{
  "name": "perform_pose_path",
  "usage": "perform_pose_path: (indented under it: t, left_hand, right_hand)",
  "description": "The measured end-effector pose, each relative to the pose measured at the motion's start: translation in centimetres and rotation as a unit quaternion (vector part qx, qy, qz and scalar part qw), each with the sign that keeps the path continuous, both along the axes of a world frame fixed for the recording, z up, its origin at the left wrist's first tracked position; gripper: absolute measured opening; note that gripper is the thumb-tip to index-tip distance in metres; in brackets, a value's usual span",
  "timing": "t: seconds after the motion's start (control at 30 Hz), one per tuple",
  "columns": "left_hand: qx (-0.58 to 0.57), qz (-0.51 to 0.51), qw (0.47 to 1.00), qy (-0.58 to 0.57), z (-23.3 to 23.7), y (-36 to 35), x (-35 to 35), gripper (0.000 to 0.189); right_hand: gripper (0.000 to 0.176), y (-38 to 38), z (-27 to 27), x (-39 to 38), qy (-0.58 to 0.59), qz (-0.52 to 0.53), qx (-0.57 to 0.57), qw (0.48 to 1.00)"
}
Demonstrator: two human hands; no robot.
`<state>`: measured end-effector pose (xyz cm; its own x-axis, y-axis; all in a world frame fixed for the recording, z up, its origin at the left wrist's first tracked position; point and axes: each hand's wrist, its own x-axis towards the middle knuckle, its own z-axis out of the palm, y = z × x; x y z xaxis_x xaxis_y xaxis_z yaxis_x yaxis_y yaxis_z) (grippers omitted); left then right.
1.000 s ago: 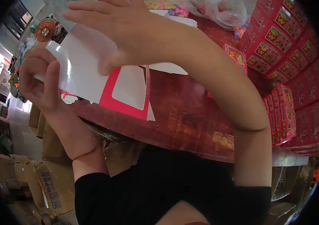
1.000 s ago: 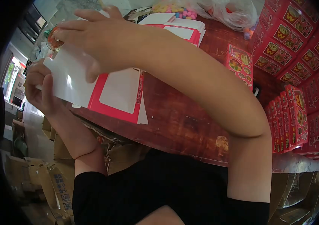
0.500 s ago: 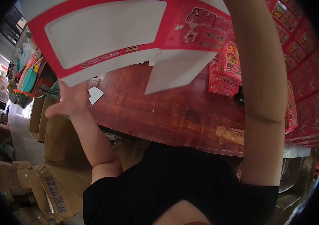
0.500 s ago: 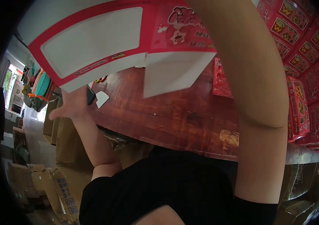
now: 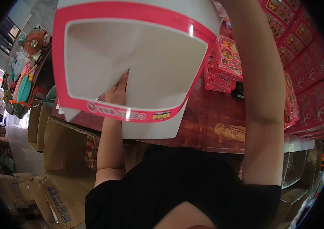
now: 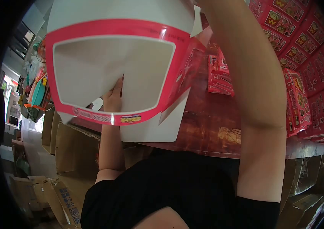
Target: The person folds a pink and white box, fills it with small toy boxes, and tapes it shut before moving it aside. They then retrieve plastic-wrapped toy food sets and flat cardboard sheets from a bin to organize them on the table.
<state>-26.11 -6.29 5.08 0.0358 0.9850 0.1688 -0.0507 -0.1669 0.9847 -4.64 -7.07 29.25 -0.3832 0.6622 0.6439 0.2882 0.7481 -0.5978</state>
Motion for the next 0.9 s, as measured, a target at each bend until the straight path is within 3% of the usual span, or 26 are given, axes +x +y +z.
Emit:
perform_pose_path:
  t: [0.07,0.13,0.17,0.2,0.27,0.3,0.37,0.43,0.5,0.53,0.57,0.6,0.67,0.7,0.83,0.9]
  left_hand:
    - [-0.082,0.047,0.995,-0.022,-3.9,0.3,-0.4,0.038]
    - [0.094,0.162,0.975,0.121,-12.1,2.9,-1.9,0.045]
    - [0.274,0.258,0.881,0.287,-14.5,4.1,-2.5,0.051]
    - [0.220,0.213,0.905,0.296,-14.0,3.5,-2.6,0.046]
    - [0.108,0.117,0.938,0.308,-10.6,1.3,-2.9,0.039]
    - [0.053,0.066,0.946,0.311,-9.0,0.4,-3.0,0.035]
    - [0.037,-0.033,0.925,0.376,-10.3,2.7,-5.1,0.037]
    - [0.050,-0.083,0.945,0.312,-11.6,6.9,-8.5,0.049]
    - [-0.005,-0.084,0.995,0.049,-9.6,8.0,-9.5,0.061]
    - [-0.033,-0.082,0.992,-0.086,-8.6,8.4,-9.6,0.067]
    - [-0.022,-0.128,0.986,-0.101,-7.1,8.4,-8.5,0.074]
    - [-0.012,-0.172,0.978,-0.118,-5.1,7.8,-6.5,0.080]
    - [0.053,-0.263,0.963,-0.023,-1.5,5.5,-4.1,0.092]
    - [0.109,-0.306,0.942,0.088,-0.4,4.3,-3.4,0.098]
    - [0.061,-0.114,0.969,0.213,-1.8,5.7,-2.8,0.095]
    - [0.059,-0.107,0.970,0.211,-2.5,7.0,-3.3,0.104]
  right_hand:
    - [0.041,-1.0,-1.4,0.7,-0.028,0.001,-0.031,0.999]
    - [0.042,-1.8,-4.7,0.7,-0.084,-0.001,-0.071,0.994]
    - [0.043,-2.3,-6.9,0.5,-0.122,-0.005,-0.091,0.988]
    - [0.046,-2.4,-9.5,0.1,-0.201,-0.022,-0.073,0.977]
    - [0.040,-3.0,-14.7,-0.6,-0.246,-0.028,-0.077,0.966]
    - [0.042,-2.8,-16.7,-0.9,-0.250,-0.021,-0.147,0.957]
    - [0.046,-2.4,-20.1,-1.1,-0.238,-0.012,-0.237,0.942]
    - [0.045,-2.1,-22.9,-1.2,-0.205,-0.006,-0.276,0.939]
    - [0.043,-1.5,-24.8,-1.9,-0.252,-0.011,-0.266,0.930]
    - [0.042,-1.2,-25.2,-2.4,-0.275,-0.014,-0.262,0.925]
    - [0.039,-1.1,-24.9,-2.9,-0.317,-0.024,-0.255,0.913]
    - [0.037,-1.0,-24.3,-3.5,-0.359,-0.034,-0.246,0.900]
    - [0.032,-0.9,-24.7,-4.0,-0.390,-0.070,-0.191,0.898]
    - [0.029,-0.6,-25.7,-4.1,-0.378,-0.099,-0.141,0.909]
    - [0.020,-1.5,-23.0,-2.6,-0.245,-0.170,0.166,0.940]
    - [0.020,-1.9,-21.5,0.6,-0.040,-0.177,0.206,0.962]
